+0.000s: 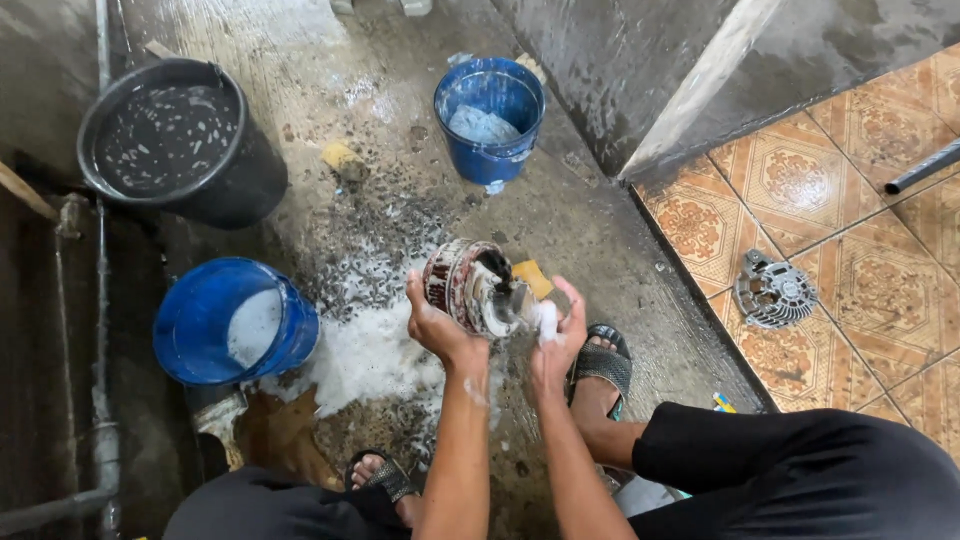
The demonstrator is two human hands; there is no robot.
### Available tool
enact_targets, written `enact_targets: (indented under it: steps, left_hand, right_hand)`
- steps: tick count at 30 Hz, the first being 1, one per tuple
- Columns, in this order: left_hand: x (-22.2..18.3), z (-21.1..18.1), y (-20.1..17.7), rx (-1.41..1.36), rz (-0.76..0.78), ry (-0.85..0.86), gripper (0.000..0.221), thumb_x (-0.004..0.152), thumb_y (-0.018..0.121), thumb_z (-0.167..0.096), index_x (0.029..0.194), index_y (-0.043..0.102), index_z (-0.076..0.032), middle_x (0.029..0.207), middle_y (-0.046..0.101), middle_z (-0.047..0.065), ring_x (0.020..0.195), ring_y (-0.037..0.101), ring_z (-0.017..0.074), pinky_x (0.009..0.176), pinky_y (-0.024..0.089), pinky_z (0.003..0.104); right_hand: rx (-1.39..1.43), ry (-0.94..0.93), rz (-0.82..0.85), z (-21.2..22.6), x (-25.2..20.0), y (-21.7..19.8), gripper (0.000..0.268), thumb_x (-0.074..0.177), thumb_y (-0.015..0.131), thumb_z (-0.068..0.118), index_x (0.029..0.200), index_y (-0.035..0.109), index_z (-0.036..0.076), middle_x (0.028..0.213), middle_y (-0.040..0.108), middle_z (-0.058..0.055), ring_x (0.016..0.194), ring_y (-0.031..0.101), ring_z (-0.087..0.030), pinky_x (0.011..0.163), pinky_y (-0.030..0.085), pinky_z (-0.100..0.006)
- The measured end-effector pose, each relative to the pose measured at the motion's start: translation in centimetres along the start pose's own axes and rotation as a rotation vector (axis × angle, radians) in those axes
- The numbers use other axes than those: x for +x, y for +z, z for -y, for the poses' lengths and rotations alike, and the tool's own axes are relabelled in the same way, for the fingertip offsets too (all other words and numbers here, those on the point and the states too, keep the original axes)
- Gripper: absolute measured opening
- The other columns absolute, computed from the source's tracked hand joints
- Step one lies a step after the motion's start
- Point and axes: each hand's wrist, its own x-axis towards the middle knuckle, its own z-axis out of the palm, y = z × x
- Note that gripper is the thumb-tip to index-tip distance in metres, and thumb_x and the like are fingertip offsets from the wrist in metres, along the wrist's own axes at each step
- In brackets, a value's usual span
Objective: A person is sitting on the floor scrubbing a dirty alternator component with a brush and soapy water.
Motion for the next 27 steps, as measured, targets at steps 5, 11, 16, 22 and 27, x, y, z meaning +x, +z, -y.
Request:
enact_targets:
  steps: [5, 11, 16, 22, 27]
  left_hand:
    - [-0.1, -0.5, 0.2, 0.016, -0.038, -0.071, 0.035, 0.082, 0.083, -0.03, 0.086, 0.077, 0.004, 0.078, 0.072, 0.017, 0.07, 0.07, 0.0231, 0.066, 0.057, 0.039]
    - [0.8, -0.1, -0.3, -0.001, -0.032, -0.132, 0.038, 0.084, 0.083, -0.033, 0.094, 0.077, 0.004, 0.087, 0.076, 0.019, 0.076, 0.074, 0.028, 0.067, 0.06, 0.043]
    - [0.6, -0.9, 0.0, 0.024, -0.038, -0.185, 0.038, 0.08, 0.087, -0.033, 0.092, 0.076, 0.001, 0.085, 0.076, 0.015, 0.074, 0.075, 0.0237, 0.068, 0.062, 0.039]
    - [-0.2, -1.7, 0.8, -0.05, -0.007, -0.179, 0.038, 0.079, 0.084, -0.031, 0.096, 0.076, 0.002, 0.088, 0.076, 0.017, 0.074, 0.075, 0.0258, 0.067, 0.063, 0.04]
    - [0.1, -1.2, 0.2, 0.014, -0.042, -0.175, 0.044, 0.077, 0.086, -0.034, 0.096, 0.076, 0.005, 0.084, 0.074, 0.016, 0.073, 0.073, 0.0232, 0.065, 0.06, 0.04]
  right_hand:
    - [0.07, -0.028, 0.001, -4.9, 1.3, -2.5, 0.042, 0.098, 0.061, 0.01, 0.139, 0.06, 0.012, 0.082, 0.071, -0.005, 0.067, 0.06, -0.006, 0.075, 0.055, -0.026]
    - [0.093, -0.027, -0.011, -3.3, 1.2, -2.8, 0.042, 0.098, 0.06, 0.006, 0.139, 0.059, 0.011, 0.07, 0.072, -0.009, 0.065, 0.063, -0.007, 0.071, 0.055, -0.024]
    - [0.067, -0.143, 0.095, -2.0, 1.5, -1.6, 0.063, 0.075, 0.079, -0.004, 0.135, 0.063, 0.008, 0.063, 0.069, -0.012, 0.052, 0.063, -0.011, 0.063, 0.057, -0.025]
    - [-0.018, -0.15, -0.087, -4.5, 3.7, -4.9, 0.048, 0.09, 0.07, -0.002, 0.135, 0.063, 0.01, 0.07, 0.068, -0.003, 0.06, 0.062, -0.006, 0.068, 0.055, -0.022]
    - [0.02, -0.185, -0.018, 1.9, 1.9, -1.5, 0.061, 0.074, 0.072, -0.006, 0.132, 0.066, 0.013, 0.112, 0.073, -0.008, 0.064, 0.062, -0.005, 0.07, 0.053, -0.02]
